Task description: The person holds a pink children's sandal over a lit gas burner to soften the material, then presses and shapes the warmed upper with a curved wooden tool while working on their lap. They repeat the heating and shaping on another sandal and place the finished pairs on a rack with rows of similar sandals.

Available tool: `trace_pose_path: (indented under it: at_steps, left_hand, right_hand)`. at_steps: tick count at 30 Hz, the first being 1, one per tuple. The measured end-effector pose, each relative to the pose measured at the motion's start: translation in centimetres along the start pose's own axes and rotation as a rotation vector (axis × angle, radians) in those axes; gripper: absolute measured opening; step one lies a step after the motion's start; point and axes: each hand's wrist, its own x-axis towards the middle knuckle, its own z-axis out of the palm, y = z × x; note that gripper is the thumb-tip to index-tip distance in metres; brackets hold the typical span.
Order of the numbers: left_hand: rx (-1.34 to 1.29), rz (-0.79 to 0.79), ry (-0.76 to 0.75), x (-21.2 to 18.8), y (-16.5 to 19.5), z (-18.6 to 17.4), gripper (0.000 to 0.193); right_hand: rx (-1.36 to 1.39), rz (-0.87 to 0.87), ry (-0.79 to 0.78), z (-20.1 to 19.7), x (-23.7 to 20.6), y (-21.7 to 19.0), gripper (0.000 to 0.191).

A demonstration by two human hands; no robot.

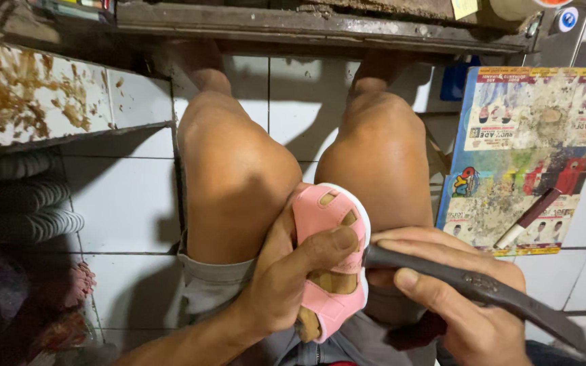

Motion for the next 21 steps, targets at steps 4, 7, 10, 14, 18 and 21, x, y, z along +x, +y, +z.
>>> trace_pose_path:
  at_steps: [4, 7, 10, 14, 18, 21]
  left_hand:
    - [0.111, 0.022, 0.13, 0.1, 0.0, 0.3, 0.026]
    - [0.139, 0.067, 0.047, 0.2, -0.2, 0.2, 0.029]
    - [0.19, 0.08, 0.082, -0.1, -0.5, 0.0, 0.034]
    - [0.197, 0.04, 0.112, -0.3, -0.8, 0.0, 0.039]
    - [0.307, 0.075, 0.092, -0.4, -0.4, 0.5, 0.039]
    - [0.326, 0.055, 0.054, -0.6, 0.3, 1.1, 0.039]
  right_hand:
    - [-0.024, -0.08, -0.12, -0.7, 0.7, -0.6, 0.031]
    - [0.087, -0.092, -0.02, 0.1, 0.9, -0.9, 0.032]
    - [-0.038, -0.125, 0.021, 0.4, 0.7, -1.5, 0.031]
    - [-0.16, -0.114, -0.122, -1.2, 1.2, -1.2, 0.03]
    - [0.026, -0.124, -0.112, -1.8, 1.6, 0.3, 0.033]
    - [0.105, -0.13, -0.075, -1.9, 1.4, 0.7, 0.032]
